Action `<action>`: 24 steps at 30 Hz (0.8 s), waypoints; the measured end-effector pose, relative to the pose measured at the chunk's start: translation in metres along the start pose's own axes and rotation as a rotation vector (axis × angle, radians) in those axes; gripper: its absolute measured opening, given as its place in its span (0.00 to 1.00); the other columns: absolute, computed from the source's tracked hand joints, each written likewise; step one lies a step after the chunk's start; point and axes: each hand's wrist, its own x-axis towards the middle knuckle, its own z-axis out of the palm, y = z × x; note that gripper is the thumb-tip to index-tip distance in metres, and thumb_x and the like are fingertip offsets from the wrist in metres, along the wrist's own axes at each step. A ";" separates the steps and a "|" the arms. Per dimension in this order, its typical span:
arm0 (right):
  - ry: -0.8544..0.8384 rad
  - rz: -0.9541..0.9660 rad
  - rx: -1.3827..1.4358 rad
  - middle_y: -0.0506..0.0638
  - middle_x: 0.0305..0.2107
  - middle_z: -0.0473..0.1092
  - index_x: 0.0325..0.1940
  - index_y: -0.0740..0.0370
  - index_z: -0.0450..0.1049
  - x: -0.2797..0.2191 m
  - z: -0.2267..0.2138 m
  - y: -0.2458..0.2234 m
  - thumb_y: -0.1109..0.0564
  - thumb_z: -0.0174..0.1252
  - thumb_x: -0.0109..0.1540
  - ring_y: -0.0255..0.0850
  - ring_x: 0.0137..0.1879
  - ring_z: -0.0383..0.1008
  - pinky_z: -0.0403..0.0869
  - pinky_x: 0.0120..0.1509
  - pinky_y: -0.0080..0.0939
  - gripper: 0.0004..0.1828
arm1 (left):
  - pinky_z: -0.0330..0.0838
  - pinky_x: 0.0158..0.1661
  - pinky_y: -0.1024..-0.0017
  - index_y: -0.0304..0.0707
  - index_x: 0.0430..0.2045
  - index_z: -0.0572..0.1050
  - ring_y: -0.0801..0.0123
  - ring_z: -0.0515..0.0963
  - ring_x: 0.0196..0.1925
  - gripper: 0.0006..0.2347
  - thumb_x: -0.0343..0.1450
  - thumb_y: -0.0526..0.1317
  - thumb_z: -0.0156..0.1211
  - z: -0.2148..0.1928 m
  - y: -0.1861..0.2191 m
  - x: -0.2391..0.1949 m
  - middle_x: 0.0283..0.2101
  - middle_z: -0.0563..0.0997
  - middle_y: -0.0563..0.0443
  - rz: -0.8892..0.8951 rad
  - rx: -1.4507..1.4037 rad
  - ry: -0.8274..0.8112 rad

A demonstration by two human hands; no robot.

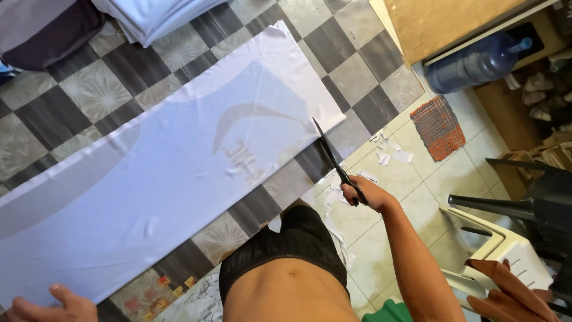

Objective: Cutting out pattern pieces from a large sheet of fabric using scissors

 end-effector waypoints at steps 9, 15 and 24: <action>-0.051 0.038 -0.005 0.49 0.21 0.68 0.33 0.54 0.64 0.005 -0.020 -0.007 0.18 0.61 0.59 0.37 0.30 0.62 0.62 0.40 0.39 0.38 | 0.64 0.55 0.29 0.17 0.77 0.66 0.19 0.72 0.62 0.24 0.98 0.47 0.61 -0.011 0.069 -0.034 0.74 0.66 0.19 -0.190 -0.059 -0.121; -0.073 0.088 -0.012 0.48 0.21 0.67 0.35 0.56 0.64 0.006 -0.032 -0.011 0.20 0.63 0.59 0.37 0.30 0.60 0.62 0.40 0.40 0.37 | 0.62 0.55 0.29 0.20 0.76 0.68 0.18 0.72 0.60 0.23 0.96 0.47 0.63 -0.024 0.097 -0.045 0.73 0.67 0.21 -0.258 -0.027 -0.168; -0.104 0.091 -0.008 0.47 0.23 0.63 0.35 0.56 0.63 0.004 -0.041 -0.017 0.19 0.65 0.56 0.37 0.31 0.59 0.62 0.40 0.40 0.39 | 0.61 0.58 0.30 0.23 0.79 0.67 0.11 0.71 0.59 0.24 0.95 0.47 0.65 -0.025 0.118 -0.040 0.78 0.61 0.24 -0.331 -0.081 -0.211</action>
